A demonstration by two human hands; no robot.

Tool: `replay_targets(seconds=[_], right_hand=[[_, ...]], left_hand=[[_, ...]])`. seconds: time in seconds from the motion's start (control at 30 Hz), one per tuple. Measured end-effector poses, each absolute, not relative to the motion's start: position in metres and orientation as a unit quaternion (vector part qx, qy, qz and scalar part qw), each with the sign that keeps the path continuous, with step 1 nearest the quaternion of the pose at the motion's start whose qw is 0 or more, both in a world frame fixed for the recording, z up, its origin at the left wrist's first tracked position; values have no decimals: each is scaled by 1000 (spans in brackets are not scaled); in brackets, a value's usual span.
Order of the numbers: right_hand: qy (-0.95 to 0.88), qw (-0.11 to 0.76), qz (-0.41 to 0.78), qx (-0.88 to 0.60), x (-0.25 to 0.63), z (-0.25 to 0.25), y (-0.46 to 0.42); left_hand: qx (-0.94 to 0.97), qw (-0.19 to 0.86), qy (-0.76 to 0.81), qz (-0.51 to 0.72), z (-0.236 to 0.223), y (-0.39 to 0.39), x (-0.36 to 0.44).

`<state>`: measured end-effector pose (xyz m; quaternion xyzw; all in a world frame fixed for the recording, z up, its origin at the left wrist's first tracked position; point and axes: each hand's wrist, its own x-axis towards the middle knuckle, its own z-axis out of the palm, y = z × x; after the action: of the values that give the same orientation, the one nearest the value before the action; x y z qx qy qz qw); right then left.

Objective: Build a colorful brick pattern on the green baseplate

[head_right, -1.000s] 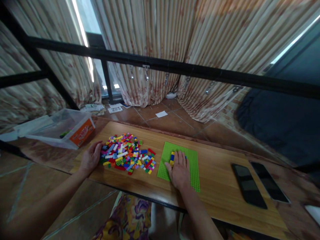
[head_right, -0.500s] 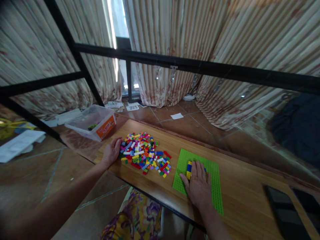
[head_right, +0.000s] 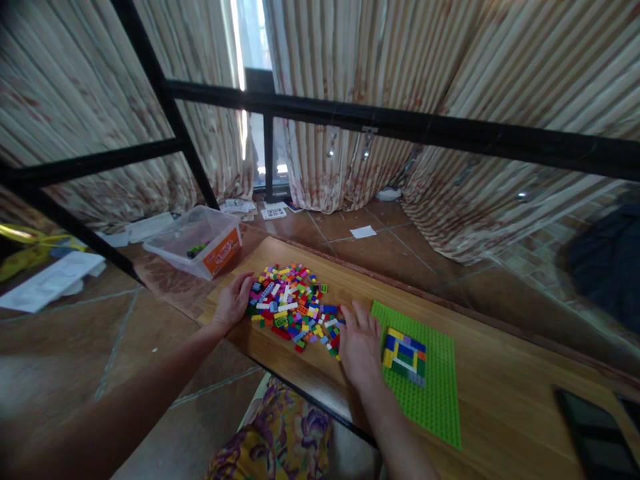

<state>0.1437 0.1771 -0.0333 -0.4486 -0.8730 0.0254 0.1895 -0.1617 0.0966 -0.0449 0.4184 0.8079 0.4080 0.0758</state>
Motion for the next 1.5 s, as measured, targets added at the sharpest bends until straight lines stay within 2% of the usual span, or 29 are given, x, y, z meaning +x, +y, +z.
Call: replay_targets(seconds=[0.27,0.5,0.7,0.87,1.1,1.3,1.5], right_hand=[[-886,146,131,-421,108,-27,201],[-879,183,151,-415,126,-34,206],[-838,213,155,-479,151,-38,219],[-804,191,217,-521,148,-37,222],[-736,262,305,-545,135,-33,221],[-646,356,417,-531,149,-31,218],[-398,418,691,-435,157,-11,200]], left_hand=[[414,83,812,403,-48,97,-164],[414,78,808,411,-49,96,-164],[413,83,807,415,-49,95,-163],[409,79,815,403,-47,96,-163],[410,80,816,400,-43,96,-163],[413,79,817,393,-37,96,-162],[414,71,819,391,-39,97,-163]])
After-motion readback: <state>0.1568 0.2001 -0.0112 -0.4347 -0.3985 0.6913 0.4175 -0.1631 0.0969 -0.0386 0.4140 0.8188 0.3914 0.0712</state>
